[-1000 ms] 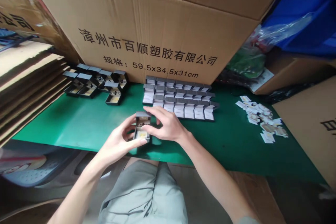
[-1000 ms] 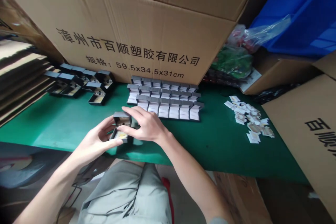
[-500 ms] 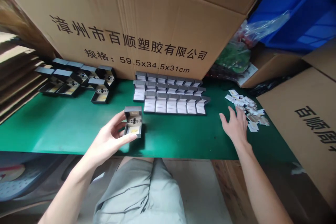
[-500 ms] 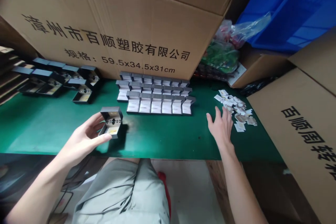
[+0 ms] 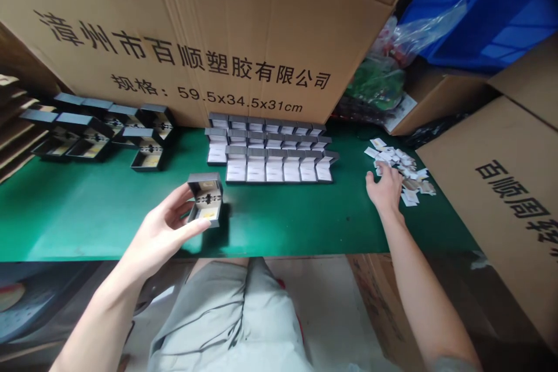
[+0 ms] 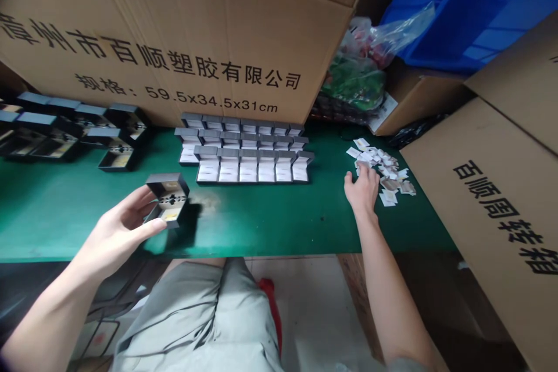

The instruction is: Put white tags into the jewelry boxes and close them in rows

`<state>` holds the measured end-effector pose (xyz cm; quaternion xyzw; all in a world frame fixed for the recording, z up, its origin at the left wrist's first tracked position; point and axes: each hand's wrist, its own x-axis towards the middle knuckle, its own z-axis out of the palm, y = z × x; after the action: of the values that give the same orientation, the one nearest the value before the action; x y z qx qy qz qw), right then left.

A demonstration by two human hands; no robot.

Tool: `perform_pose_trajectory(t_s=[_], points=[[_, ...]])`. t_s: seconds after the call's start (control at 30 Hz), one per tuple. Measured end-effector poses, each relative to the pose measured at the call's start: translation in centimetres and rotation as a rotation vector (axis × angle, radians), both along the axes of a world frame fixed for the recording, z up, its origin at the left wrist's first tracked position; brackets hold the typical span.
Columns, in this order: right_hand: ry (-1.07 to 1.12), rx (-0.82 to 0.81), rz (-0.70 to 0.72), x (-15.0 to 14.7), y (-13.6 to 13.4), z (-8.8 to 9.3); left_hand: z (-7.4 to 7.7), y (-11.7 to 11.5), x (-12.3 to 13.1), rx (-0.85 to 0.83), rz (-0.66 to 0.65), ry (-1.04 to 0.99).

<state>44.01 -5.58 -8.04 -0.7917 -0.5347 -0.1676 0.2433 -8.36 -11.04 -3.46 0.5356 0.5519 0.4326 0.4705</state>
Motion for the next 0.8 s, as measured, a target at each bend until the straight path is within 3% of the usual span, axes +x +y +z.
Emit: perform_pose_trajectory(t_s=[0.23, 0.4, 0.53, 0.67, 0.8], points=[[0.024, 0.080, 0.030, 0.7, -0.3, 0.0, -0.3, 0.0, -0.3, -0.060, 0.066, -0.007], [0.016, 0.140, -0.012, 0.4, -0.1, 0.4, -0.1, 0.1, -0.2, -0.013, 0.003, -0.009], [0.066, 0.185, 0.064, -0.6, -0.4, 1.0, -0.6, 0.1, -0.5, -0.033, 0.052, -0.013], [0.364, 0.280, 0.137, -2.2, -1.5, 1.5, -0.7, 0.1, -0.5, -0.020, 0.029, -0.040], [0.961, 0.313, 0.234, -5.3, -3.4, 1.5, -0.3, 0.0, -0.3, 0.003, -0.028, -0.025]])
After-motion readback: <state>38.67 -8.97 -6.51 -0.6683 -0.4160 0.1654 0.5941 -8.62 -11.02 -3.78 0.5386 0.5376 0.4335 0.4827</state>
